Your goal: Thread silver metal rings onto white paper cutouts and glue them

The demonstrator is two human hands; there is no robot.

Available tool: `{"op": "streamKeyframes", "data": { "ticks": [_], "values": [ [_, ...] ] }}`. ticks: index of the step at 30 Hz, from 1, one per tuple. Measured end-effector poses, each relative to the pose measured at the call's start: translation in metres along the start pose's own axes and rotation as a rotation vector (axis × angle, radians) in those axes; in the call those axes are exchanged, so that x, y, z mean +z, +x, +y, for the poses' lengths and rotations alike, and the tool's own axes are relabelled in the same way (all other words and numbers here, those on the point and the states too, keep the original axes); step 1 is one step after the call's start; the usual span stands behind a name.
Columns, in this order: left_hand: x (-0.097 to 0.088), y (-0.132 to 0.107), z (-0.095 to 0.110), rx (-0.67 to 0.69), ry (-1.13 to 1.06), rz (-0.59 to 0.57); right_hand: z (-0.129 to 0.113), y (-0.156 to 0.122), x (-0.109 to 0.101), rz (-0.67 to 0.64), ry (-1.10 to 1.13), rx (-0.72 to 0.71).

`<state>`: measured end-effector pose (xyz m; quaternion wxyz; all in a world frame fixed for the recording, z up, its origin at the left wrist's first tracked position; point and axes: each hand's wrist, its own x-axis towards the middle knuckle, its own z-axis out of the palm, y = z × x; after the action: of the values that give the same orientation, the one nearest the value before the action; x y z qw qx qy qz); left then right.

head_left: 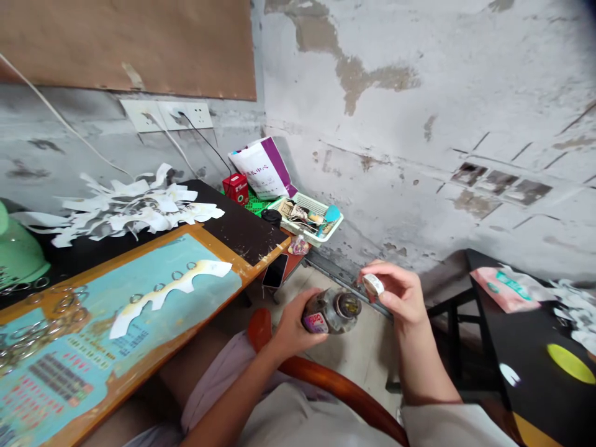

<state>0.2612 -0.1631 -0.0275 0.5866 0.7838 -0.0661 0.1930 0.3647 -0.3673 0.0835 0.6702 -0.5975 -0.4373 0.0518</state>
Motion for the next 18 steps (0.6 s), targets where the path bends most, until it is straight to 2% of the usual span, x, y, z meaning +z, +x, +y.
{"op": "streamKeyframes", "data": {
  "ticks": [5,11,18],
  "values": [
    [-0.001,0.002,0.007,-0.014,-0.025,-0.003,0.001,0.000,0.002,-0.014,0.055,0.000],
    [-0.001,0.000,0.009,-0.015,0.056,-0.007,0.009,-0.002,0.005,-0.013,0.160,0.062],
    [-0.004,0.001,0.031,-0.055,0.118,-0.061,0.003,0.005,-0.002,-0.102,-0.058,0.037]
  ]
}}
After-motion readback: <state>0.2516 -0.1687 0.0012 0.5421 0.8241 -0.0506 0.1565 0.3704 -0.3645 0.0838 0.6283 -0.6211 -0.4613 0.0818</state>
